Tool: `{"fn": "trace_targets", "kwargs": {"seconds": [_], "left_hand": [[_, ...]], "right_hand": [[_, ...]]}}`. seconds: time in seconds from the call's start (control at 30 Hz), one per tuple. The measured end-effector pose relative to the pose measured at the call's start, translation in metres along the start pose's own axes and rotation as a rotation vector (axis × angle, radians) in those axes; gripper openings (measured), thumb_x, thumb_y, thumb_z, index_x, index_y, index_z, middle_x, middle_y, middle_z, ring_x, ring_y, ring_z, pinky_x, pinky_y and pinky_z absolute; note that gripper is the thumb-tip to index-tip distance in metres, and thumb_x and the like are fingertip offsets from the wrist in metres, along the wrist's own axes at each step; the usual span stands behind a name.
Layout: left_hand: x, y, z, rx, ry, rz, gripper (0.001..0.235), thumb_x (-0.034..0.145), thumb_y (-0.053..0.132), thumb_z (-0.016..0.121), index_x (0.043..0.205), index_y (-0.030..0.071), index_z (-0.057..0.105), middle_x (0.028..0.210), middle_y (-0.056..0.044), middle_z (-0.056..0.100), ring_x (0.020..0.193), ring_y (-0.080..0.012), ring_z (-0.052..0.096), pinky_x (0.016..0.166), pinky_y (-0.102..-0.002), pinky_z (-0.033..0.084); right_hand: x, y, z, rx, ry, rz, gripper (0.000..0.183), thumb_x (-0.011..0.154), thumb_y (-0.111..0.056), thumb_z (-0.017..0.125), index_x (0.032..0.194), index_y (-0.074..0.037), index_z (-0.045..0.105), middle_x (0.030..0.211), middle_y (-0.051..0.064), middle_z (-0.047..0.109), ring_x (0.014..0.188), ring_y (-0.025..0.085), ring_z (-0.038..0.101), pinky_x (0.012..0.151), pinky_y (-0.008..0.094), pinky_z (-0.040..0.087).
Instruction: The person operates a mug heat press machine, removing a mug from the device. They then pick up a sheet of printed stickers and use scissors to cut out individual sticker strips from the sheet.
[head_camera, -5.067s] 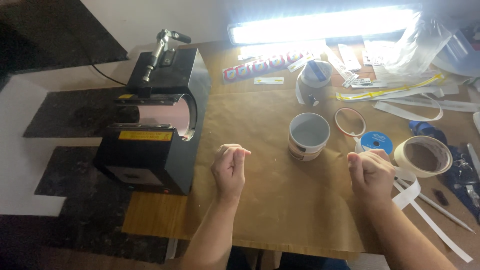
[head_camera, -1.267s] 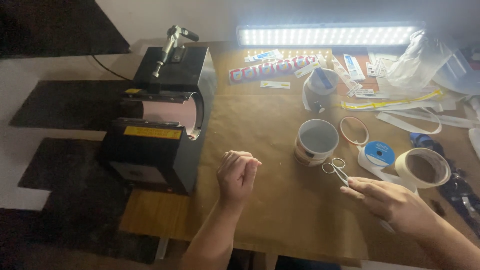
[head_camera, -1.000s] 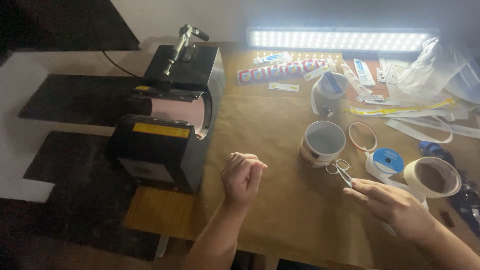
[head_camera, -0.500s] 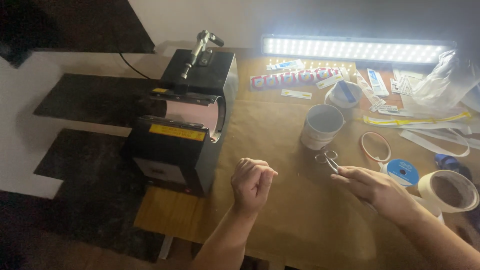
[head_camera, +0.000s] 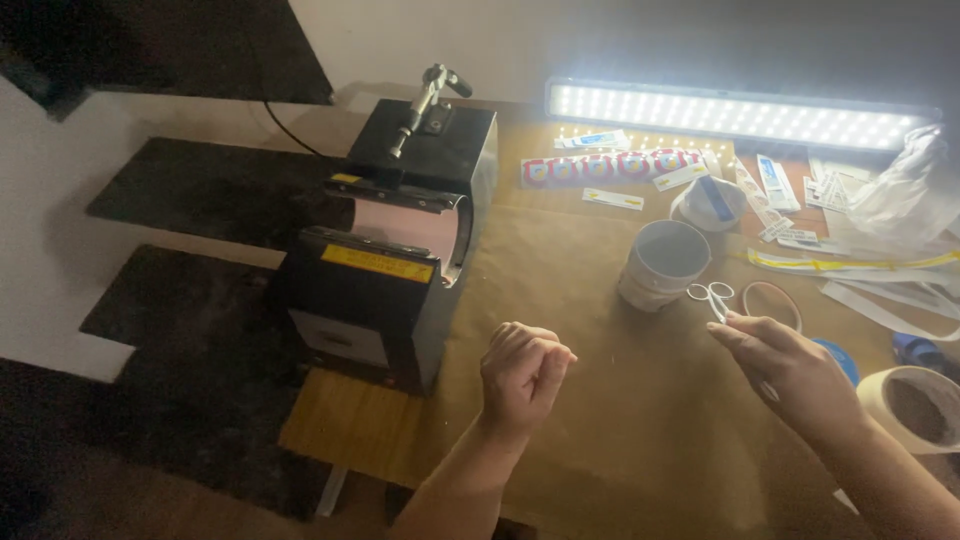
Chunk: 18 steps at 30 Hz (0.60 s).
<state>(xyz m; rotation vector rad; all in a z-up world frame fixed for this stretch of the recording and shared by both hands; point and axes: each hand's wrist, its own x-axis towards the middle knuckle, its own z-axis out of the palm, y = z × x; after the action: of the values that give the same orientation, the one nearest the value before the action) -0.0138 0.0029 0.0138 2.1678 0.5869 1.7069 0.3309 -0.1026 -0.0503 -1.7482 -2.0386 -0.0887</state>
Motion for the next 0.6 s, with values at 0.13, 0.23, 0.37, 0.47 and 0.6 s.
{"fn": "trace_targets", "kwargs": {"seconds": [0.13, 0.23, 0.37, 0.47, 0.6], "left_hand": [[-0.001, -0.002, -0.002, -0.001, -0.021, 0.002, 0.036, 0.107, 0.019, 0.046, 0.075, 0.011, 0.061, 0.075, -0.004, 0.065, 0.069, -0.0218, 0.061, 0.073, -0.036, 0.043], [-0.001, -0.001, -0.002, -0.022, 0.005, -0.011, 0.031, 0.105, 0.015, 0.051, 0.076, 0.013, 0.062, 0.074, -0.001, 0.064, 0.069, -0.0187, 0.060, 0.073, -0.033, 0.044], [-0.001, 0.002, -0.005, -0.014, -0.023, -0.041, 0.032, 0.105, 0.016, 0.051, 0.076, 0.013, 0.063, 0.077, -0.001, 0.066, 0.072, -0.0189, 0.062, 0.074, -0.034, 0.044], [0.001, 0.003, -0.007, -0.007, -0.020, -0.021, 0.033, 0.107, 0.020, 0.049, 0.078, 0.013, 0.061, 0.077, -0.003, 0.066, 0.070, -0.0214, 0.061, 0.072, -0.035, 0.044], [0.005, 0.008, -0.010, -0.039, -0.029, -0.015, 0.031, 0.106, 0.017, 0.050, 0.077, 0.012, 0.060, 0.078, -0.004, 0.066, 0.069, -0.0221, 0.060, 0.071, -0.036, 0.042]], "right_hand": [[0.009, 0.004, 0.014, -0.023, 0.065, -0.038, 0.041, 0.095, -0.016, 0.064, 0.134, -0.029, 0.066, 0.134, -0.004, 0.068, 0.113, 0.019, 0.071, 0.088, 0.035, 0.057], [0.026, -0.008, 0.013, -0.013, 0.057, -0.078, 0.042, 0.096, -0.015, 0.063, 0.136, -0.027, 0.064, 0.137, -0.002, 0.065, 0.117, 0.022, 0.068, 0.083, 0.039, 0.057], [0.053, -0.008, 0.038, 0.024, 0.095, -0.082, 0.041, 0.096, -0.013, 0.066, 0.134, -0.029, 0.067, 0.137, -0.003, 0.066, 0.116, 0.020, 0.069, 0.091, 0.035, 0.054], [0.082, -0.008, 0.053, 0.032, 0.117, -0.177, 0.045, 0.096, -0.011, 0.065, 0.138, -0.028, 0.061, 0.137, 0.000, 0.064, 0.110, 0.026, 0.070, 0.079, 0.039, 0.055], [0.113, -0.006, 0.075, 0.040, 0.085, -0.205, 0.046, 0.096, -0.010, 0.064, 0.138, -0.028, 0.061, 0.136, 0.003, 0.063, 0.111, 0.027, 0.067, 0.086, 0.040, 0.054]]}}
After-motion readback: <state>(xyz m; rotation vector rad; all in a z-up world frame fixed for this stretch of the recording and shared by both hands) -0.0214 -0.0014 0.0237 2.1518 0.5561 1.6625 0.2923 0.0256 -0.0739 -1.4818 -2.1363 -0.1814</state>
